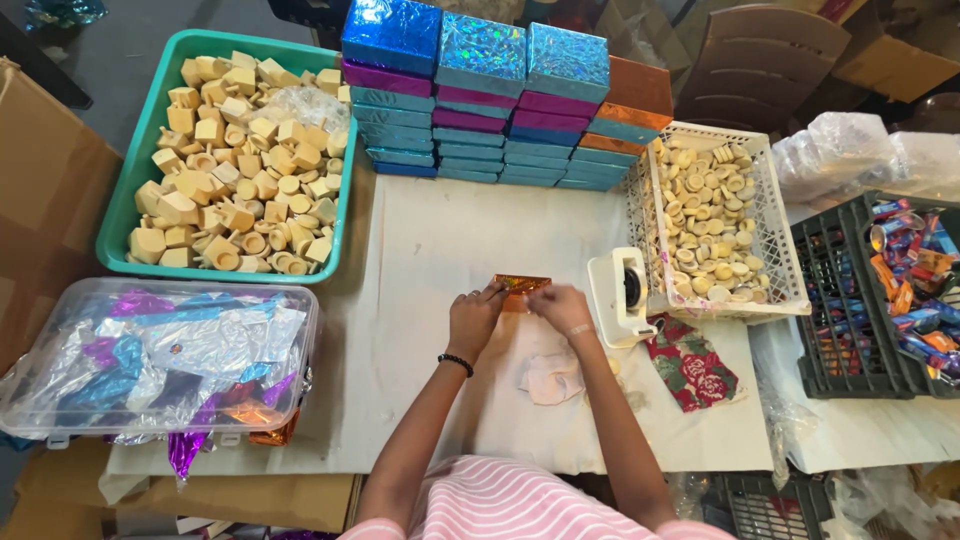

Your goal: The person wraps a small rectangular box in orange metallic paper on a white table. They smooth the paper around the box, fold the edges, and secure the package with tape from a dispenser. The person then places the wrapped gift on a stack of other wrapped boxes.

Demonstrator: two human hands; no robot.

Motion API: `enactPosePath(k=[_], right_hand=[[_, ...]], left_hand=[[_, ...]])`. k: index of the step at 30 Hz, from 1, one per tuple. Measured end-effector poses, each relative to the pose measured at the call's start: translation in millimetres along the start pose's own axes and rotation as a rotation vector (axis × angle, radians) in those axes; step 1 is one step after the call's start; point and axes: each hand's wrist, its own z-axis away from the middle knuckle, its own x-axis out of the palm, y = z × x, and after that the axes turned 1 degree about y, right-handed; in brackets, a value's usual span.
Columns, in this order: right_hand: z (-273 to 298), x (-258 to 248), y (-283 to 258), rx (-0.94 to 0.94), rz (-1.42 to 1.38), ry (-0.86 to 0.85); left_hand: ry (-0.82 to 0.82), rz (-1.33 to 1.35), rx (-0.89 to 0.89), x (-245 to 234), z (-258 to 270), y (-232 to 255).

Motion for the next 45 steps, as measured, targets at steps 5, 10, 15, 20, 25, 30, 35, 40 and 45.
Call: enactPosePath(k=[5,10,15,20,25,30,35,40,45], right_hand=[[-19,-13,-48,-0.141,0.012,0.059],[-26,-18,-47,-0.13,-0.115,0.013],[-34,-15,-27,-0.117,-0.158,0.021],[-37,-14,-13,-0.024,-0.125,0.004],[-42,-17,-7,-0.05,-0.128,0.033],[-47,-13,-9,-0.014,-0.336,0.033],[-53,-2,-6,-0.034,-0.082,0.041],[-59,8,-5,0.0,-0.093,0.056],[-51,7,-14,0.009,0.103,0.115]], left_hand=[[-0.001,-0.007,-0.002,-2,3,3],[0.053,0.014,0.117,-8,-1,1],[0.011,0.109,0.125,6,-5,-9],[0.0,0.167,0.057,6,-7,-8],[-0.08,0.052,0.013,3,-12,5],[-0.031,0.091,0.052,26,3,-5],[-0.061,-0.025,0.158,0,1,-4],[-0.078,-0.025,0.194,13,8,-8],[-0.11,-0.04,0.152,12,6,-7]])
